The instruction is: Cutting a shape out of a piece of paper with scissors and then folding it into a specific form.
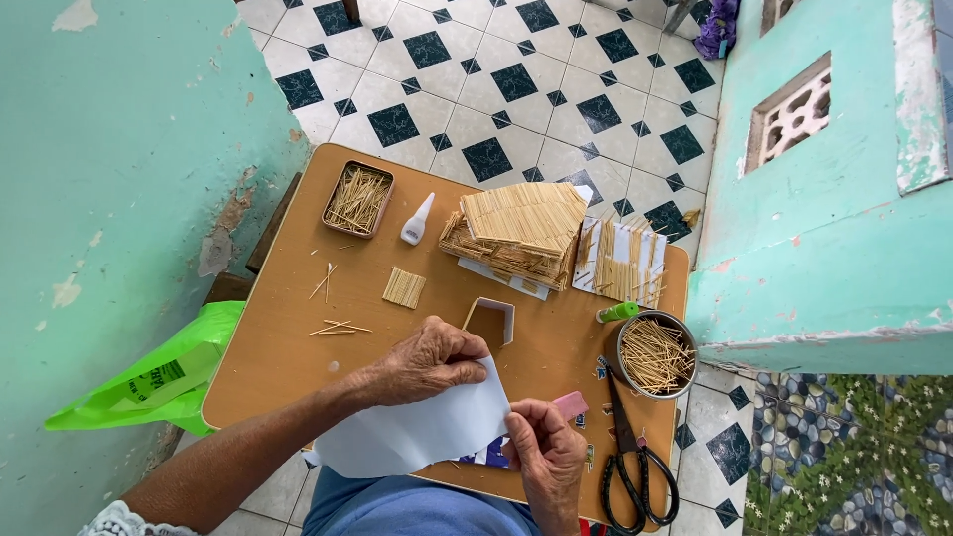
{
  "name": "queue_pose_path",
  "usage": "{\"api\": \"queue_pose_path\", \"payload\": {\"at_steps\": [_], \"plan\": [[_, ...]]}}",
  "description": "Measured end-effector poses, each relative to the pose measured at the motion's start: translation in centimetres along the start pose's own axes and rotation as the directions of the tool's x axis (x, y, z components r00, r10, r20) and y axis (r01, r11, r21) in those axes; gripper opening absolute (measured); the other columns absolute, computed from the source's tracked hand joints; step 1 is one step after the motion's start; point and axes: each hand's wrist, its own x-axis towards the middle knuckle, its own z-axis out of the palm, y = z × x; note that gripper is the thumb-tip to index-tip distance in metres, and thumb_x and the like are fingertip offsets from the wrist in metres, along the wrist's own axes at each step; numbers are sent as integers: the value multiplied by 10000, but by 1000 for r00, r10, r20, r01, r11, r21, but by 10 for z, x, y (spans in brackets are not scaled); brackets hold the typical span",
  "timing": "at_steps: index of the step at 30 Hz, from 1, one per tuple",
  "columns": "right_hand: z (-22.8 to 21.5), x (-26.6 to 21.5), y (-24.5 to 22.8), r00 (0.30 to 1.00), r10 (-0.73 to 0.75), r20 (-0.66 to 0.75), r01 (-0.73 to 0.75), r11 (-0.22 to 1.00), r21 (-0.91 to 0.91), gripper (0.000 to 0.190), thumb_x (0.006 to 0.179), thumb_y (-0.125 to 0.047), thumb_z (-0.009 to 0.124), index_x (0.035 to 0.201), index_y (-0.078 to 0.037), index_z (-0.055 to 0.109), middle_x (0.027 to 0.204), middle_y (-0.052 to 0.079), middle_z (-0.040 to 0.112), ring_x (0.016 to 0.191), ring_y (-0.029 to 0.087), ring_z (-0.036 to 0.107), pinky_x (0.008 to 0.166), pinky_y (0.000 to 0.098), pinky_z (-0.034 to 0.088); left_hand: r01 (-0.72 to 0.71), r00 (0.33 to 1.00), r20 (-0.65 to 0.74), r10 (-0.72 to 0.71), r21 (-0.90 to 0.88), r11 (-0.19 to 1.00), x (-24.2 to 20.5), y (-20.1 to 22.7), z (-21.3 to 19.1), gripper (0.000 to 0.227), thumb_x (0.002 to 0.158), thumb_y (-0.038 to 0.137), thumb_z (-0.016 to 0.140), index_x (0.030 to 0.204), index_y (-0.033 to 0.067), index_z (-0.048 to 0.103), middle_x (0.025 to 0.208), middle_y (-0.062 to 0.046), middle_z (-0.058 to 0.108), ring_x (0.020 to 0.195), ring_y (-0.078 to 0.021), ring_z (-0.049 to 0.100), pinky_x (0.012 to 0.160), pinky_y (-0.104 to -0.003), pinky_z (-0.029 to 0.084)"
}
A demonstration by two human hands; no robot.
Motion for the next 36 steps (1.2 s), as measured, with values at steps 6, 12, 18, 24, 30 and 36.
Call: {"api": "queue_pose_path", "payload": {"at_steps": [6,12,18,24,30,36], "plan": [[-4,-2,8,996,94,5,-93,983,156,141,865,-75,613,960,17,662,684,81,637,510,135,619,405,227,530,-13,1000,3,13,2,1000,-1,-1,-2,116,858,123,641,749,95,668,594,45,553,540,-75,431,471,-260,354],[-17,-6,7,1000,-7,-5,8,997,73,152,891,-47,545,1014,-14,628,772,136,721,606,169,690,474,224,594,-19,999,-40,19,5,1000,-4,-1,-5,172,867,116,657,700,107,616,581,54,494,533,-69,407,470,-257,342],[-82,-25,63,901,-273,-338,-78,665,-743,195,880,-309,599,1018,-203,687,910,-36,726,740,132,698,554,251,571,-100,992,-79,97,-36,994,-6,-7,-8,137,854,89,664,720,86,635,566,50,490,502,-63,394,440,-242,318],[-137,-50,126,890,-407,-205,-67,327,-943,310,788,-277,664,1067,-144,688,1065,58,644,1027,254,576,957,405,408,-54,998,-41,46,-212,976,-8,-2,-9,140,859,60,661,719,67,665,599,53,487,532,-50,402,434,-223,326],[-142,-51,128,854,-483,-192,-26,329,-944,392,762,-226,681,1123,-74,660,1100,132,565,1034,320,545,923,427,473,-12,1000,1,13,-247,969,-6,2,-6,85,845,82,668,824,39,739,663,21,634,560,-58,507,452,-214,393],[-170,-54,159,946,-220,-236,-215,115,-970,645,742,-326,661,1358,-217,505,1018,75,569,1012,314,545,861,406,531,-21,998,50,34,-232,972,-3,1,-2,115,849,102,674,792,21,732,636,34,583,555,-55,449,452,-219,368]]}}
